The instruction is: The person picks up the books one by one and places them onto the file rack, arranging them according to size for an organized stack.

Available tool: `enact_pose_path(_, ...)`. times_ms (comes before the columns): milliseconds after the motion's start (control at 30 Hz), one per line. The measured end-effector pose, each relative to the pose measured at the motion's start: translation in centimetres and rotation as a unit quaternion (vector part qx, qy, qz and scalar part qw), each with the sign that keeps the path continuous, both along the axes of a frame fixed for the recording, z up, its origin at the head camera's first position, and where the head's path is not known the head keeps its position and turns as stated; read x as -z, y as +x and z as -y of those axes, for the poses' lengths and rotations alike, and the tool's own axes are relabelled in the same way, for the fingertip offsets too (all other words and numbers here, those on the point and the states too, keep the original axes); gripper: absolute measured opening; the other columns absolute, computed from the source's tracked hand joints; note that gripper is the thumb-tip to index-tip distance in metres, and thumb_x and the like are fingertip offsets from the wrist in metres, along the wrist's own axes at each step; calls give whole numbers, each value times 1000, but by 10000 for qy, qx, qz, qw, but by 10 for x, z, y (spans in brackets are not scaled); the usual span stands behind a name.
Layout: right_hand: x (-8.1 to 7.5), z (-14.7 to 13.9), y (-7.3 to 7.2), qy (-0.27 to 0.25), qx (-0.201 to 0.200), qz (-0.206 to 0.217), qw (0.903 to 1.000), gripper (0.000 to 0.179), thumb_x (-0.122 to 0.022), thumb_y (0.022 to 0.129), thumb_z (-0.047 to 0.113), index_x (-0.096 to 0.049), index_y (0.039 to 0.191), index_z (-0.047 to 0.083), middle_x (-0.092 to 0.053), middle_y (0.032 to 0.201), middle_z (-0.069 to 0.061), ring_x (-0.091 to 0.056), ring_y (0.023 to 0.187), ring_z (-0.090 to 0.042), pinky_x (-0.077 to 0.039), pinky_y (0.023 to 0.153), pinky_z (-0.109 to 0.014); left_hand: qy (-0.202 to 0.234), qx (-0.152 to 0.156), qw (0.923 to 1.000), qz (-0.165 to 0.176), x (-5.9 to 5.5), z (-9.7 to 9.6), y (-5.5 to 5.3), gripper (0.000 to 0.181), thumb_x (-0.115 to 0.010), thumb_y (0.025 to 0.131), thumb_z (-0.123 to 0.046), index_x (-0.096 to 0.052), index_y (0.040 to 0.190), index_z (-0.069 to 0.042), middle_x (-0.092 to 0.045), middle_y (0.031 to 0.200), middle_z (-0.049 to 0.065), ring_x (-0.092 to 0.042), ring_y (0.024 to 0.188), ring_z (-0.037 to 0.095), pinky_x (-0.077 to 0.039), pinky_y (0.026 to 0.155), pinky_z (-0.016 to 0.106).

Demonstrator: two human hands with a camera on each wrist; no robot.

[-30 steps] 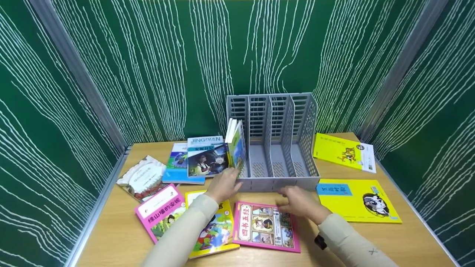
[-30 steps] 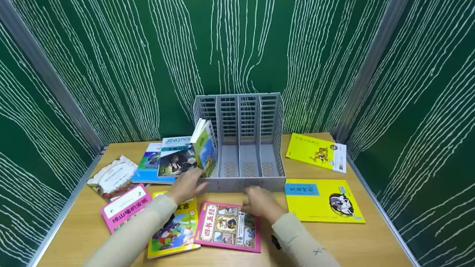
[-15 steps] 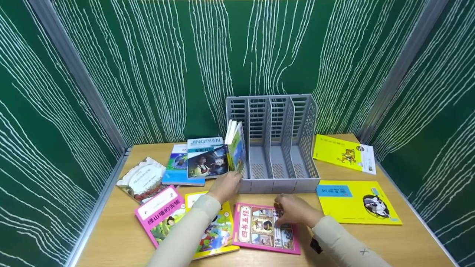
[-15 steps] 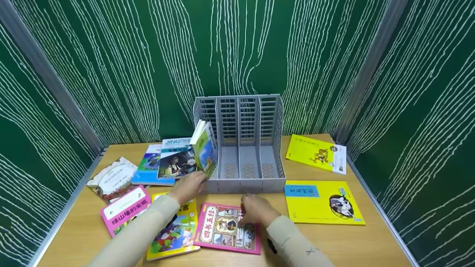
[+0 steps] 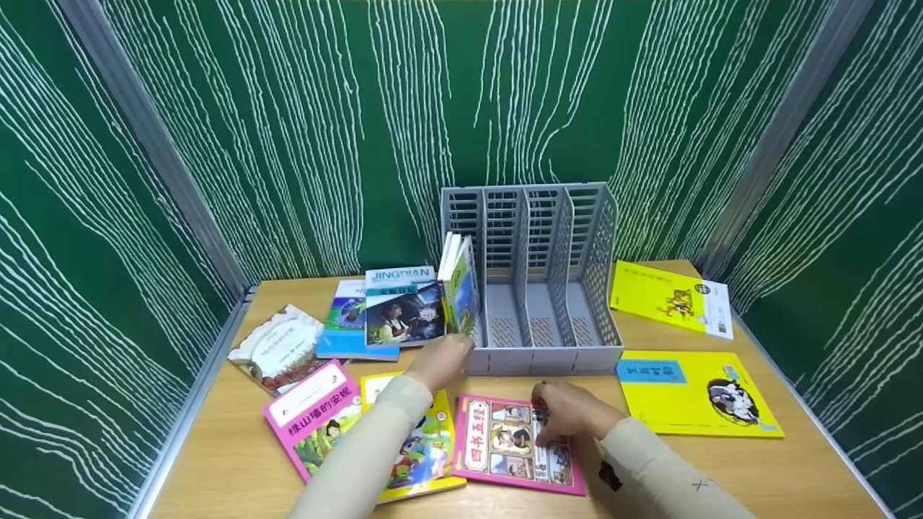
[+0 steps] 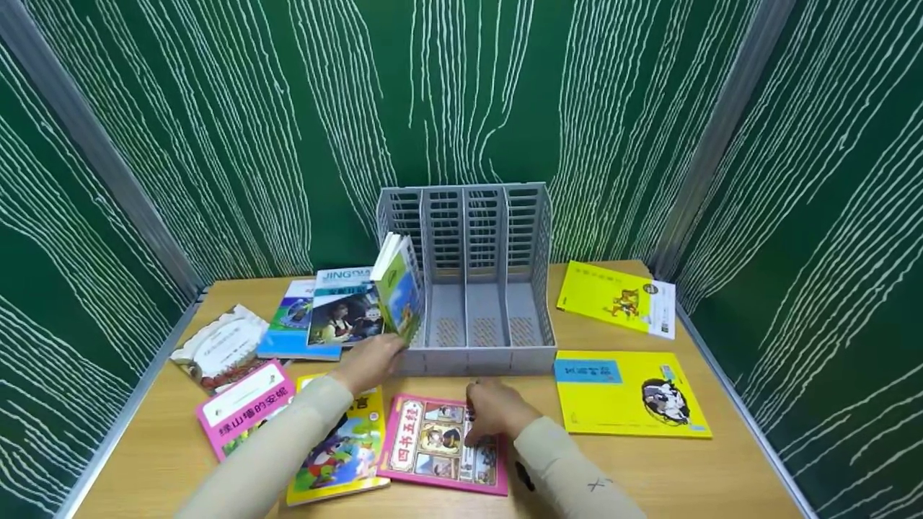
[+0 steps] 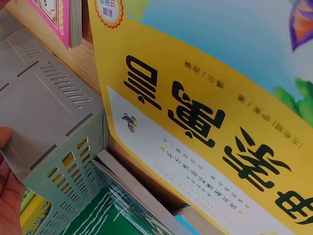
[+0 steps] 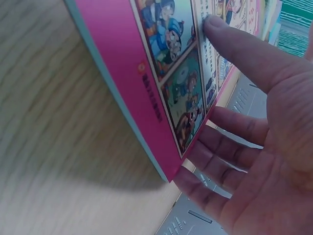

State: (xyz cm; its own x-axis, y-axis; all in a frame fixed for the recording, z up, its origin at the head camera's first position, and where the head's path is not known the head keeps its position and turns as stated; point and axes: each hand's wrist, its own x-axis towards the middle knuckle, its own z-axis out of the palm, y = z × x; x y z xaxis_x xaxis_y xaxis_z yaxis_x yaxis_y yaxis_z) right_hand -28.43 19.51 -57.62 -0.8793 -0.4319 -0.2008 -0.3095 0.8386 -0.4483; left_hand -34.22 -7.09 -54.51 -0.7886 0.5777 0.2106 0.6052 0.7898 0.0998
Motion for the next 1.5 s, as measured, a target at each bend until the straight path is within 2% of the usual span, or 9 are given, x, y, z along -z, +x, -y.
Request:
enact_pose_path(233, -1, -3, -1, -76, -31, 419, 9991, 62, -106, 62, 15, -66, 107, 2, -63, 98, -7, -59, 90, -24, -59, 95, -52, -150, -50, 9999, -15, -1, -3, 0, 21, -73, 98, 2, -77, 118, -4, -81, 114, 12, -79, 104, 26, -66, 92, 35)
enact_pose_path(433, -2, -3, -1, -43, -36, 574, 9983, 65, -105, 62, 13, -62, 109, 5, -66, 98, -6, -64, 93, -26, -59, 99, -55, -135, -55, 9999, 53, 0, -2, -2, 23, -73, 98, 2, -77, 119, -5, -81, 115, 12, -79, 105, 26, -66, 93, 34)
enact_pose_path(700, 0, -8, 1, -179, -228, 403, 9988, 61, -106, 60, 13, -64, 104, 3, -65, 93, -5, -58, 86, -21, -59, 90, -48, -104, -25, 9999, -64, 0, 0, -1, 22, -73, 95, 5, -77, 114, -5, -80, 109, 10, -78, 101, 26, -66, 93, 35)
enact_pose_path(933, -2, -11, 1, -323, -535, 229, 9978, 53, -103, 62, 13, -68, 100, 3, -66, 89, -2, -57, 82, -18, -59, 85, -44, 53, -49, 9999, 95, -1, 0, 0, 22, -75, 94, 4, -77, 115, -5, -80, 110, 11, -78, 103, 27, -65, 94, 36)
enact_pose_path(1033, -6, -13, 1, -557, -512, 333, 9966, 50, -99, 70, 10, -64, 105, 5, -66, 93, -2, -59, 86, -19, -59, 89, -49, 304, 13, 9994, 152, 0, 3, 0, 24, -74, 95, 4, -77, 117, -4, -79, 111, 11, -77, 105, 28, -65, 96, 37)
enact_pose_path(1167, -13, -19, 1, -824, -511, 423, 9944, 36, -88, 84, 6, -62, 111, 7, -67, 98, -4, -61, 91, -22, -58, 92, -53, 817, 138, 9963, 223, -2, 8, -1, 23, -69, 103, -2, -76, 124, -4, -79, 119, 12, -76, 112, 29, -63, 102, 39)
enact_pose_path(1300, -17, -27, -2, -1109, -627, 413, 9910, 22, -74, 97, 3, -66, 117, 10, -72, 102, -6, -64, 88, -20, -61, 81, -44, 1333, 129, 9901, 421, -8, 14, 0, 25, -66, 108, -11, -74, 130, -4, -76, 129, 13, -74, 121, 30, -61, 107, 42)
enact_pose_path(1400, -22, -33, -6, -1466, -770, 271, 9858, 26, -66, 100, -1, -71, 124, 8, -77, 104, -9, -65, 82, -15, -59, 71, -33, 1764, 36, 9819, 684, -14, 21, 1, 27, -64, 110, -16, -73, 133, -5, -74, 132, 13, -73, 123, 30, -60, 108, 44)
enact_pose_path(1500, -27, -37, -8, -1747, -815, 87, 9812, 32, -64, 100, -2, -73, 129, 6, -78, 107, -10, -66, 84, -13, -57, 72, -27, 2278, -51, 9688, 976, -19, 28, 3, 29, -62, 111, -19, -72, 135, -4, -74, 132, 13, -73, 121, 30, -60, 108, 45)
